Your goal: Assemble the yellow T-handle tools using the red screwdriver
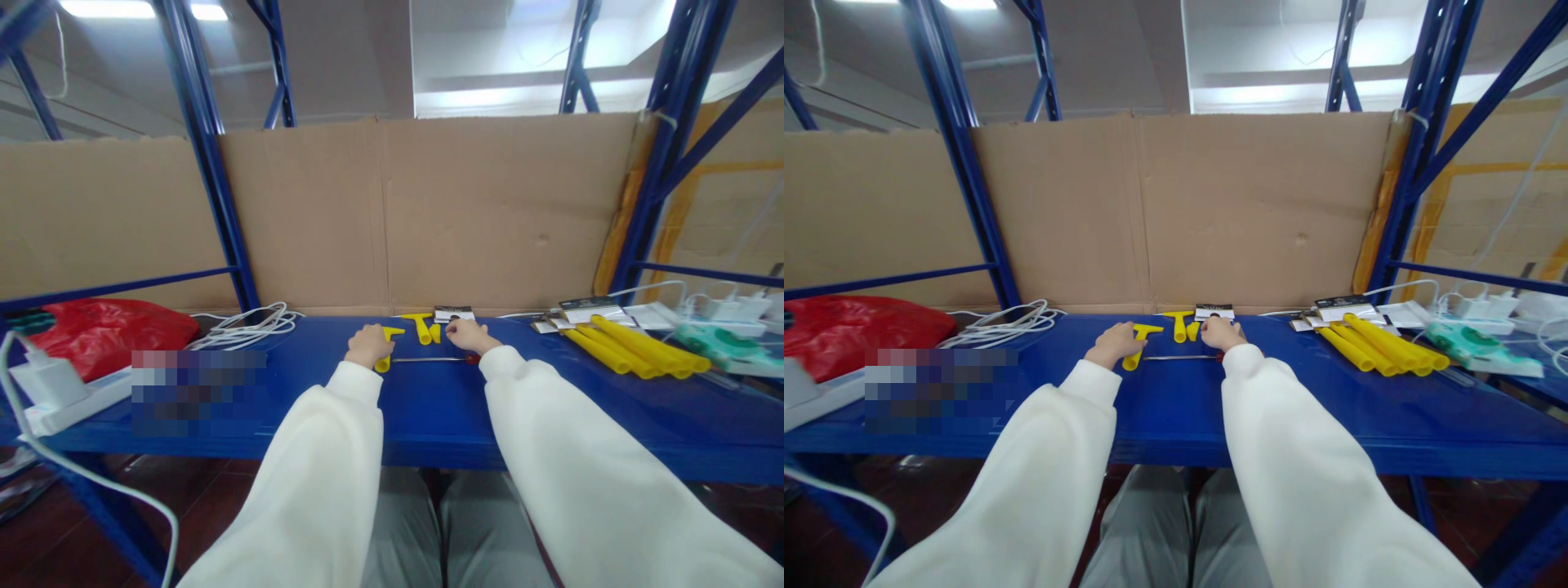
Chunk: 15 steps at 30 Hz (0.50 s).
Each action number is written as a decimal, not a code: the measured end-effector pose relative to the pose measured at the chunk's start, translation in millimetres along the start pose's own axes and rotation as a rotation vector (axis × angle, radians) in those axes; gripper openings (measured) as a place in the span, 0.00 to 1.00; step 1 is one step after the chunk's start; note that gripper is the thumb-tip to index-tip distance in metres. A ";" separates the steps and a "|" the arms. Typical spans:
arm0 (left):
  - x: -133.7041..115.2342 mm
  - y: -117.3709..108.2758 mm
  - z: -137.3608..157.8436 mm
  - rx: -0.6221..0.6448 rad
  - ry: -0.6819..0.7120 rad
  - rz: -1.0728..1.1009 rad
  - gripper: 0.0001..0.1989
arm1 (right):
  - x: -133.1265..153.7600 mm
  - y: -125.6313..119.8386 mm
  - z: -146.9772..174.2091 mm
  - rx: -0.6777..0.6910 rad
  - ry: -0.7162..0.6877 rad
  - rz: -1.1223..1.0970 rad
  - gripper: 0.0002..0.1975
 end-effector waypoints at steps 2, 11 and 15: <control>1.8 -3.2 3.0 0.048 -0.024 -0.026 0.25 | -4.9 -1.3 -1.2 -0.024 -0.001 -0.002 0.19; -3.6 -5.1 -1.8 0.013 0.091 0.007 0.22 | -10.9 0.3 -4.3 -0.061 -0.016 0.021 0.16; -14.1 2.7 -6.4 -0.063 0.099 0.105 0.23 | -9.5 -2.0 -1.5 -0.045 0.009 -0.007 0.16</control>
Point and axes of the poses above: each hand's wrist, its own z-axis away from the middle knuckle, its own y-axis out of the palm, x = y × z, the point moved 4 cm from there along -z, towards the middle knuckle, and after that the axes turned 4 degrees about -y, right-handed, at the moved point
